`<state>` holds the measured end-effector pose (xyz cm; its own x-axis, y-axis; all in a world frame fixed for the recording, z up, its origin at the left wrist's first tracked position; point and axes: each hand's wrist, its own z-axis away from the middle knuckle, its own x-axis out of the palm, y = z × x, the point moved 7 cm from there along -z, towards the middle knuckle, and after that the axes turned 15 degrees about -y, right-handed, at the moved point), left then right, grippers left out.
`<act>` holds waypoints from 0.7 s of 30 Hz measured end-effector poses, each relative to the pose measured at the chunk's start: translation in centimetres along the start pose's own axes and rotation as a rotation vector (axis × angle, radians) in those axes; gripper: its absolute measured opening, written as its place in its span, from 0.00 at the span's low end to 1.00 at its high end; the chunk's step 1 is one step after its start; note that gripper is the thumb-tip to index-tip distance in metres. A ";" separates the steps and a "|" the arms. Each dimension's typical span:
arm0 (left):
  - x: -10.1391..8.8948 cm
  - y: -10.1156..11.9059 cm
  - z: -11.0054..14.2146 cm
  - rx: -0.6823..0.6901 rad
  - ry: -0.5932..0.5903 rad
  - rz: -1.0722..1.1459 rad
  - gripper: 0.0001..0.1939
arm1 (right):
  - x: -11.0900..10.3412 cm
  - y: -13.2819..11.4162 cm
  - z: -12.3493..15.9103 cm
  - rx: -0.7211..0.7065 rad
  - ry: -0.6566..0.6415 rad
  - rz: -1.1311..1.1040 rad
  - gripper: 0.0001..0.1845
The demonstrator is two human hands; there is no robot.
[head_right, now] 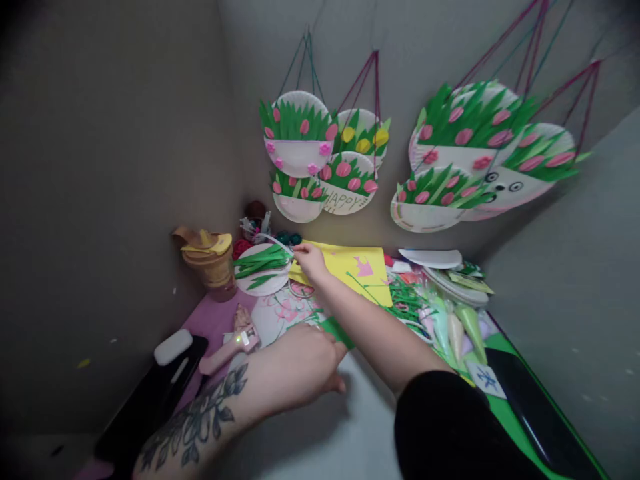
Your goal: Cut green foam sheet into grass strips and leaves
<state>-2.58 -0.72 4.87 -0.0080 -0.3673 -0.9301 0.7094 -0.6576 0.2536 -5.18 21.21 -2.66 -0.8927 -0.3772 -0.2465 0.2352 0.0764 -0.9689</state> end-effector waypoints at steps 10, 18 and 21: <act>-1.0 -0.6 0.5 -0.101 -0.145 -0.032 0.13 | -3.4 0.8 3.3 -0.044 0.028 0.129 0.13; -0.4 1.3 -0.5 -0.069 -0.154 -0.130 0.11 | -14.1 -5.5 19.8 -0.289 0.164 0.011 0.11; -4.0 2.6 1.9 -0.001 0.234 -0.083 0.10 | -19.4 -9.8 26.5 -0.446 0.375 -0.066 0.08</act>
<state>-2.04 -2.26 9.80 0.0967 -0.1498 -0.9840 0.7136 -0.6787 0.1735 20.03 3.28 12.16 -0.9941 -0.0481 -0.0971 0.0626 0.4759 -0.8773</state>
